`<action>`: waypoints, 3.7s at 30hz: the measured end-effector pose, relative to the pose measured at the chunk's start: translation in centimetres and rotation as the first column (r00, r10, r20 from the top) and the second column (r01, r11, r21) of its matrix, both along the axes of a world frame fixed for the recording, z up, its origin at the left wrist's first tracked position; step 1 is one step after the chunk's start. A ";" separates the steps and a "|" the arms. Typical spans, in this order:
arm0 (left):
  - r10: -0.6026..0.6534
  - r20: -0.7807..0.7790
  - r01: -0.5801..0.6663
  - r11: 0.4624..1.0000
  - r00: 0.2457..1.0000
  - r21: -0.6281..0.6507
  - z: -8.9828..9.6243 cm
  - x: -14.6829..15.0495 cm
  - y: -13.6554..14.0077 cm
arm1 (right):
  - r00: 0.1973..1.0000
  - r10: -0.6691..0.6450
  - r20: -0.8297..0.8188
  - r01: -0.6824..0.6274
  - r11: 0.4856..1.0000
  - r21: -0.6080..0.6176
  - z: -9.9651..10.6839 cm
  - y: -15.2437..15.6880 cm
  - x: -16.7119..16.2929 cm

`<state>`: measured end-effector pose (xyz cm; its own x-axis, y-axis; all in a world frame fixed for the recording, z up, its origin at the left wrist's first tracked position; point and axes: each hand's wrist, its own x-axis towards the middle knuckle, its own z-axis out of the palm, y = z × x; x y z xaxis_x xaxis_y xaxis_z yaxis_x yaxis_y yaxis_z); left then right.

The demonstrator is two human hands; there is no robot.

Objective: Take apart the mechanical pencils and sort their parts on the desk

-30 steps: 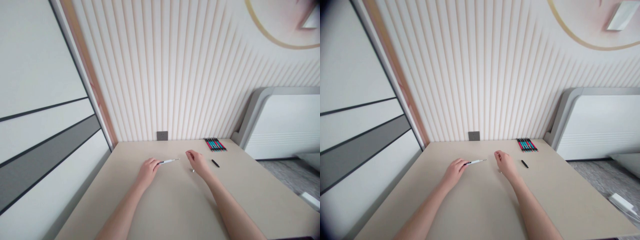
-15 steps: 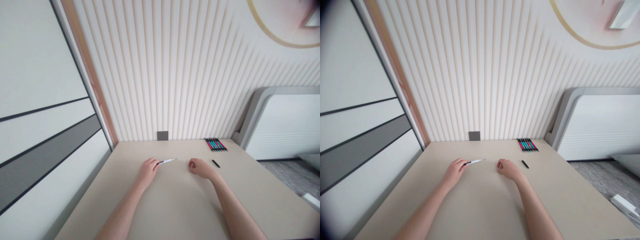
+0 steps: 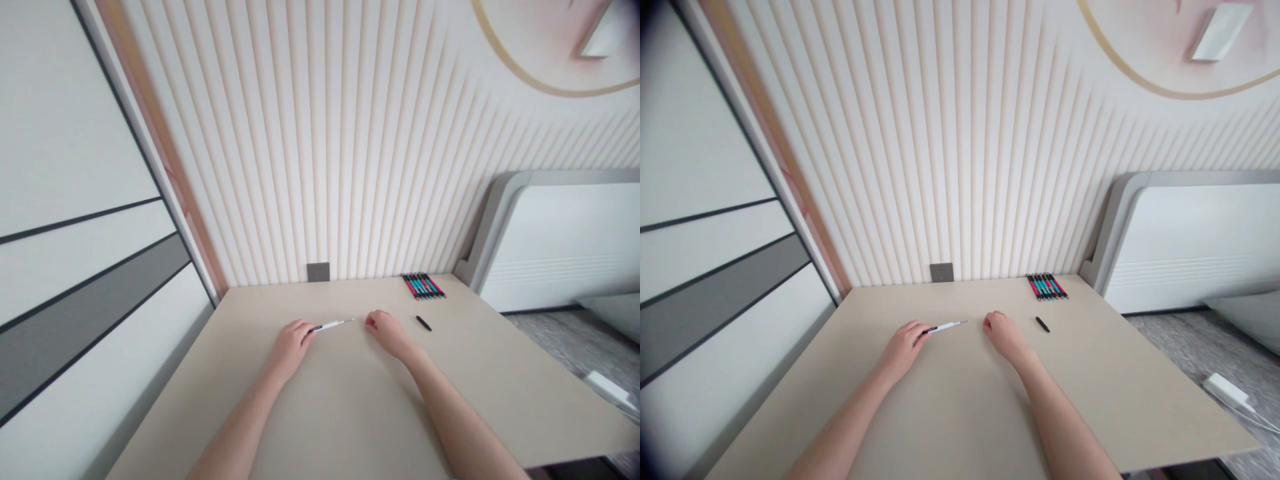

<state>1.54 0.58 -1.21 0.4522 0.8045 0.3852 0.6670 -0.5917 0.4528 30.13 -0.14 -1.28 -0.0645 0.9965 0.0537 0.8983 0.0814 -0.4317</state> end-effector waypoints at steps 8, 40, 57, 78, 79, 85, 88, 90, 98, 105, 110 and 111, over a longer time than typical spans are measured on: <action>-0.003 -0.012 0.003 1.000 1.000 0.004 0.1 0.0 -0.1 | 0.965 -0.255 0.055 0.255 0.967 0.008 0.6 0.6 1.6; 0.015 0.002 -0.015 0.999 1.000 0.037 0.1 0.1 -0.2 | 0.262 0.027 -0.965 0.153 0.986 0.069 -0.8 1.0 -0.3; 0.000 0.037 -0.003 0.997 0.999 0.078 0.3 0.3 -0.4 | -0.212 0.038 -0.976 -0.030 0.999 0.046 0.0 -0.2 -3.3; -0.003 0.156 -0.009 0.997 0.988 0.072 0.3 0.4 -0.4 | -0.069 -0.009 -0.998 -0.029 1.000 -0.007 -0.3 -0.4 -4.0; 0.003 0.163 -0.015 0.997 0.987 0.072 0.3 0.3 -0.4 | -0.026 0.002 -1.000 -0.012 1.000 0.002 -0.4 -0.4 -4.0; 0.039 0.189 -0.056 0.995 0.981 0.084 0.4 0.1 -0.3 | 0.289 0.095 -0.952 0.063 0.991 0.118 -0.6 -0.2 -3.6; 0.037 0.181 -0.055 0.994 0.983 0.097 0.4 0.1 -0.3 | 0.408 0.117 -0.906 0.044 0.988 0.147 -0.5 -0.2 -3.4; 0.026 0.169 -0.044 0.994 0.985 0.103 0.4 0.2 -0.3 | 0.448 0.125 -0.885 0.018 0.989 0.148 -0.6 -0.2 -3.5; -0.003 0.188 -0.026 0.988 0.982 0.154 0.6 0.2 -0.4 | 0.472 0.162 -0.867 -0.079 0.987 0.142 -0.6 -0.6 -3.6; -0.022 0.159 -0.004 0.987 0.987 0.161 0.2 0.0 -0.2 | 0.472 0.171 -0.865 -0.106 0.985 0.137 -0.3 -0.7 -3.3; -0.059 0.174 0.030 0.986 0.983 0.164 0.2 0.0 -0.1 | 0.568 0.159 -0.808 -0.083 0.987 0.136 -0.7 -0.5 -3.1; -0.064 0.176 0.035 0.986 0.982 0.164 0.2 0.0 -0.1 | 0.592 0.164 -0.789 -0.085 0.986 0.141 -0.7 -0.5 -3.0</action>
<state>1.50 0.48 -0.99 0.4014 0.7046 0.5852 0.5517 -0.6960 0.4596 27.10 -0.65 -2.01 -0.0803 0.9714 0.2234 0.1789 0.2345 -0.9555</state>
